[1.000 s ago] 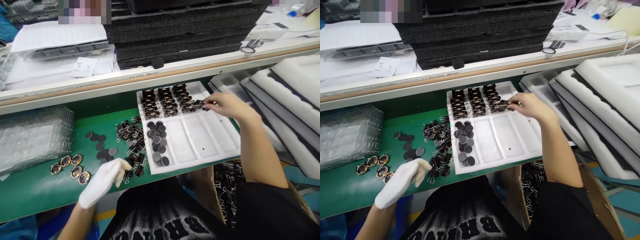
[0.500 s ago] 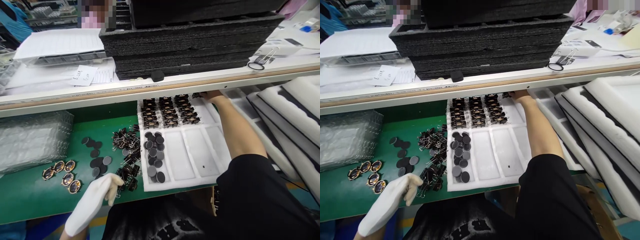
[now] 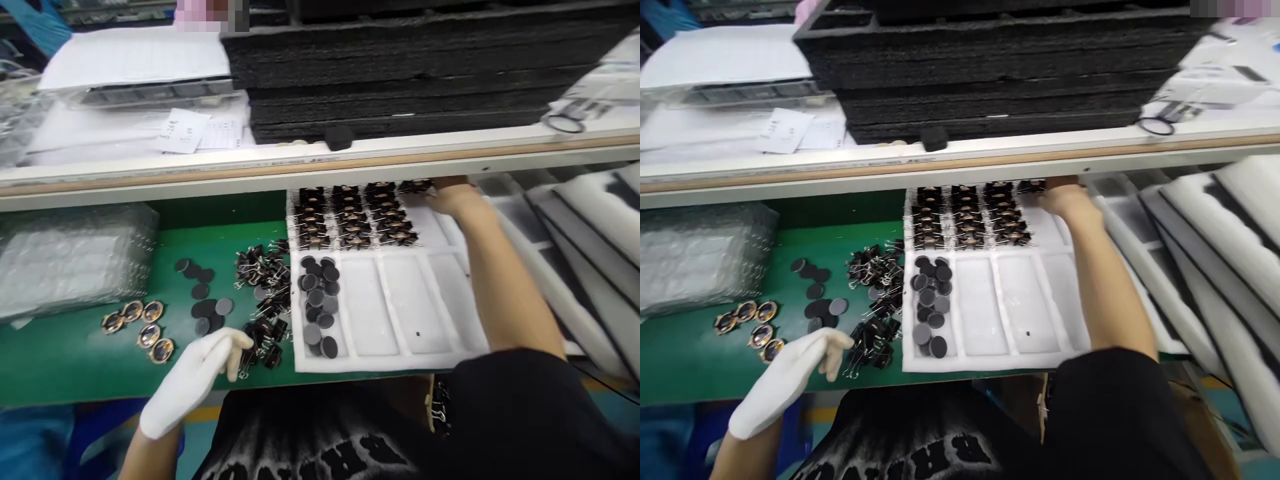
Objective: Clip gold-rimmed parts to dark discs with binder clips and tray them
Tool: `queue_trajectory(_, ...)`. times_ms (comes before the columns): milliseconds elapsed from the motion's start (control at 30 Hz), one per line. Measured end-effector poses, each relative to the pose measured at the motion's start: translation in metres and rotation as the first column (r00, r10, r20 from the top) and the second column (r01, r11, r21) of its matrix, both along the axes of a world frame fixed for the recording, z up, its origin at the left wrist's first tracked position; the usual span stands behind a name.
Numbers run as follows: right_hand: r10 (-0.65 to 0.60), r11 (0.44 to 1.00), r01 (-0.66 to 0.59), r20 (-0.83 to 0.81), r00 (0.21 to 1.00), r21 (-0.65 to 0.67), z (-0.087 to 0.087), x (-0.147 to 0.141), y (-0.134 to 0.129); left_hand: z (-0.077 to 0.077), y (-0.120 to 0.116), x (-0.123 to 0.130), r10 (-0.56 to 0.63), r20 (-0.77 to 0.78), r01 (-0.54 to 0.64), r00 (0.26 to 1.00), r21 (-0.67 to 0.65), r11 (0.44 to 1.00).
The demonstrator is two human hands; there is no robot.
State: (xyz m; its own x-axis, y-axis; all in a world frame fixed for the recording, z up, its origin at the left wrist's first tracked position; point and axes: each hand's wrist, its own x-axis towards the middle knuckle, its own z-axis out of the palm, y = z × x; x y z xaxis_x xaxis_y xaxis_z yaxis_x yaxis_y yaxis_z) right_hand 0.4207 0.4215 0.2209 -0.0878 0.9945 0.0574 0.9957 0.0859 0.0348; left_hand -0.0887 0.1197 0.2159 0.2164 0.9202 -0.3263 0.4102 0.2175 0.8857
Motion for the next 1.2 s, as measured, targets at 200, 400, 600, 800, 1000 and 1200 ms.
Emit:
queue_trajectory(200, 0.413, 0.896, -0.438, -0.23, 0.881, -0.07, -0.027, -0.063, -0.155, -0.014, -0.002, -0.071, 0.603, -0.509, -0.294, 0.615, 0.561, 0.774)
queue_trajectory(400, 0.512, 0.82, -0.564, -0.31, 0.801, -0.101, -0.079, -0.134, -0.265, -0.034, -0.032, -0.111, 0.257, -0.806, 0.04, 0.533, 0.328, 0.944)
queue_trajectory(600, 0.392, 0.906, -0.423, -0.389, 0.834, 0.004, -0.088, -0.151, -0.276, -0.055, -0.047, -0.079, 0.109, -0.884, 0.202, 0.455, 0.222, 0.954)
queue_trajectory(800, 0.429, 0.902, -0.419, -0.311, 0.848, 0.103, -0.085, -0.163, -0.274, -0.063, -0.039, -0.089, 0.269, -0.858, 0.208, 0.438, 0.388, 0.898)
queue_trajectory(1000, 0.461, 0.886, -0.446, -0.363, 0.81, 0.13, -0.087, -0.159, -0.272, -0.044, -0.065, -0.133, 0.357, -0.866, 0.07, 0.351, 0.404, 0.912)
queue_trajectory(1200, 0.441, 0.893, -0.444, -0.354, 0.825, 0.075, -0.089, -0.159, -0.269, -0.042, -0.062, -0.139, 0.235, -0.921, 0.125, 0.312, 0.285, 0.95)
